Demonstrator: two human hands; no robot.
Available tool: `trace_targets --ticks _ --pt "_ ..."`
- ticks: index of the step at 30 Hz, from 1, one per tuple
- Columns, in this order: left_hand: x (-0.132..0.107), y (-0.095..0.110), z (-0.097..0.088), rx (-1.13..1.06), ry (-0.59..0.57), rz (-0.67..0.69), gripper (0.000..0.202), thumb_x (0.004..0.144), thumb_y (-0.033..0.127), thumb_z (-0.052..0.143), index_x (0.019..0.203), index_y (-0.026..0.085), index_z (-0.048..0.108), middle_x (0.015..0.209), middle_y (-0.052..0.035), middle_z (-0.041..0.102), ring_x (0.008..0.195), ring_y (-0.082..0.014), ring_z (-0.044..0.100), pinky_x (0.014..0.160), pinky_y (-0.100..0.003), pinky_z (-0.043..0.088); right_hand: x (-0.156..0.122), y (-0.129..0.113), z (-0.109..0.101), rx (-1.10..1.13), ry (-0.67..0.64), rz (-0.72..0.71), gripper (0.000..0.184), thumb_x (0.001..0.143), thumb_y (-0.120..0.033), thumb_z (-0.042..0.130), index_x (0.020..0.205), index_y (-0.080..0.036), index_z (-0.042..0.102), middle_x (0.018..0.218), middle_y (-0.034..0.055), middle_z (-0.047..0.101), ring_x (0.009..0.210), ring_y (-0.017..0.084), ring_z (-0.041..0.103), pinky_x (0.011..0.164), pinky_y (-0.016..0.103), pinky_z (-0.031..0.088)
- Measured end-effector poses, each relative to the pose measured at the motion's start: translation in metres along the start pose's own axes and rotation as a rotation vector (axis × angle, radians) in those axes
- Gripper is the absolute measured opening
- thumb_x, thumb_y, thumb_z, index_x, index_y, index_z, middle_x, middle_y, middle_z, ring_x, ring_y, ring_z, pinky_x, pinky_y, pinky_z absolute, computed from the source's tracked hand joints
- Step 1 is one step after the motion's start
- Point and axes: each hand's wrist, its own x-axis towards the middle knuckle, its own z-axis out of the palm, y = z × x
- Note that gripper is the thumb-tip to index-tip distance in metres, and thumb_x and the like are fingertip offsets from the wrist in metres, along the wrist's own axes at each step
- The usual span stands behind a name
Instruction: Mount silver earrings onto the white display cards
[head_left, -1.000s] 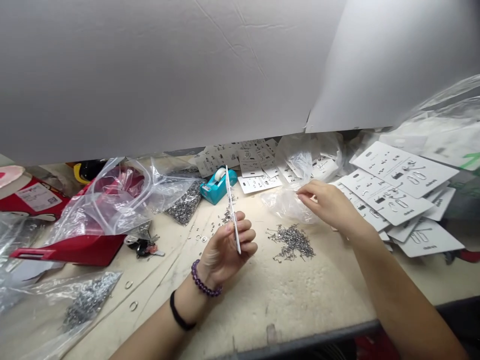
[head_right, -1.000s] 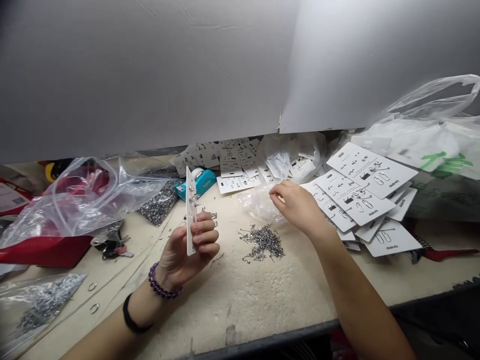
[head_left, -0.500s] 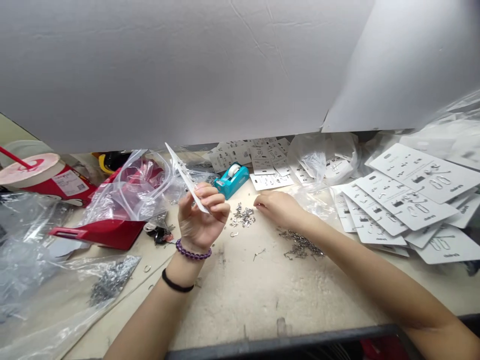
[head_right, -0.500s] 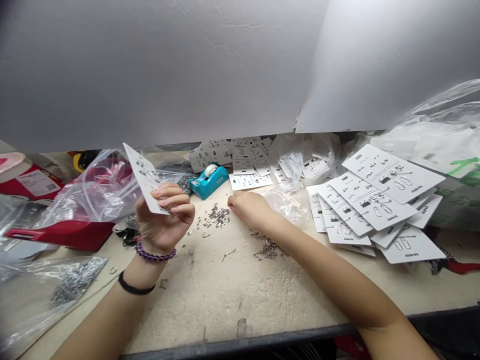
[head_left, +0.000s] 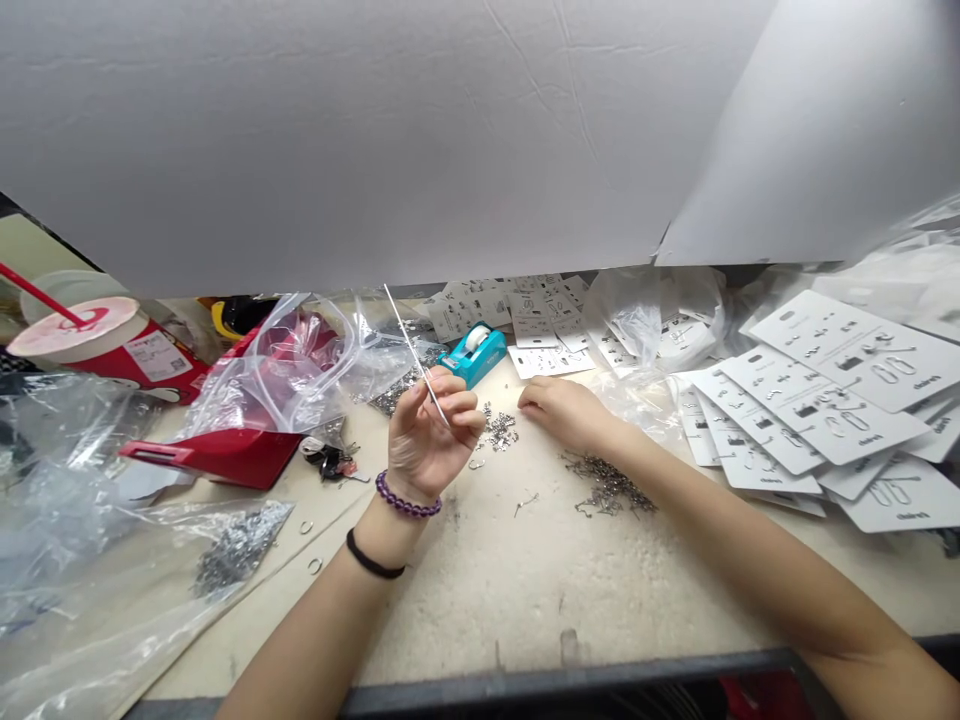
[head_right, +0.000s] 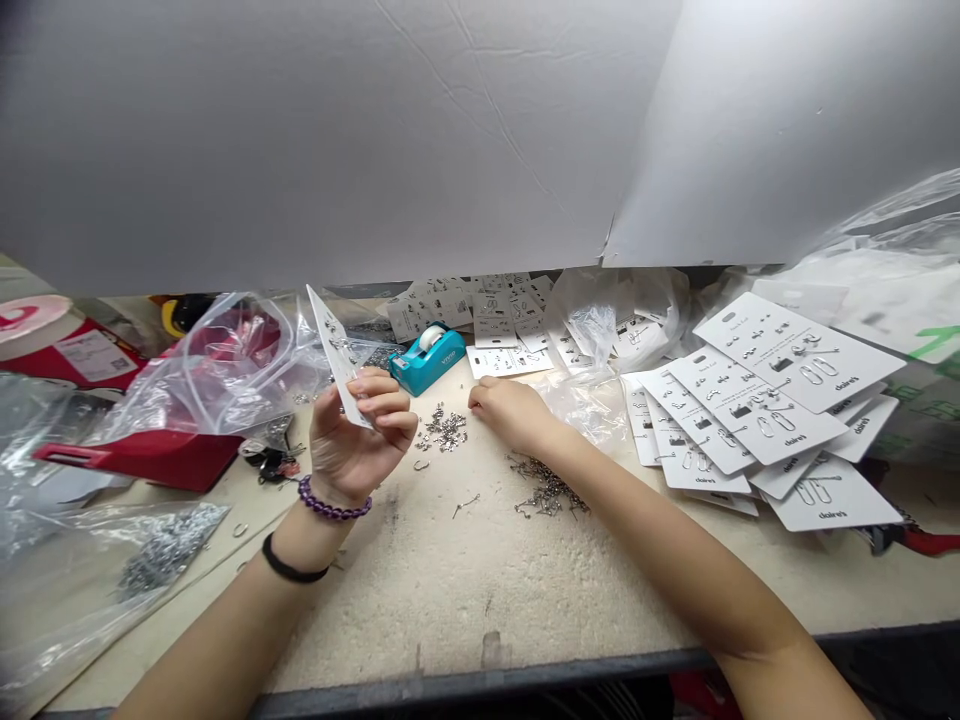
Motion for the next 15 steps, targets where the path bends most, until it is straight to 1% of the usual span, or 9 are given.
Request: trace_targets --ticks 3,6,10,15 --pt "0.0001 -0.0005 -0.0002 0.002 -0.005 -0.007 0.031 0.059 0.008 0.068 0.077 0.019 0.046 0.063 0.0079 0.054 0.054 -0.0043 0.05 0.052 -0.016 0.038 -0.0038 -0.0009 0.003 -0.028 -0.004 0.022 0.017 0.085 -0.021 0.047 0.082 -0.016 0.063 0.086 0.0073 0.06 0.075 0.017 0.054 0.057 0.024 0.033" --pt "0.0002 -0.0007 -0.0003 0.006 -0.015 -0.008 0.031 0.06 0.008 0.069 0.077 0.019 0.046 0.064 0.0079 0.054 0.054 -0.0043 0.051 0.052 -0.016 0.039 -0.0059 -0.0012 0.0043 -0.019 0.0 0.033 0.017 0.085 -0.022 0.047 0.084 -0.016 0.063 0.087 0.007 0.06 0.076 0.017 0.055 0.058 0.024 0.034" --pt "0.0003 -0.0009 0.0001 0.012 -0.011 -0.009 0.031 0.059 0.008 0.069 0.076 0.019 0.046 0.063 0.0082 0.054 0.053 -0.0038 0.051 0.051 -0.016 0.039 -0.0068 0.0016 0.0014 0.035 0.006 0.041 0.013 0.083 -0.022 0.051 0.088 -0.017 0.062 0.089 0.0054 0.06 0.077 0.016 0.055 0.062 0.024 0.037" --pt "-0.0005 -0.0024 0.0006 0.012 -0.003 -0.01 0.031 0.059 0.009 0.069 0.075 0.019 0.045 0.062 0.0081 0.053 0.053 -0.0034 0.05 0.051 -0.016 0.039 -0.0055 0.0056 0.0001 0.106 0.018 0.022 0.014 0.082 -0.019 0.05 0.084 -0.017 0.063 0.089 0.0052 0.061 0.077 0.016 0.055 0.064 0.025 0.038"
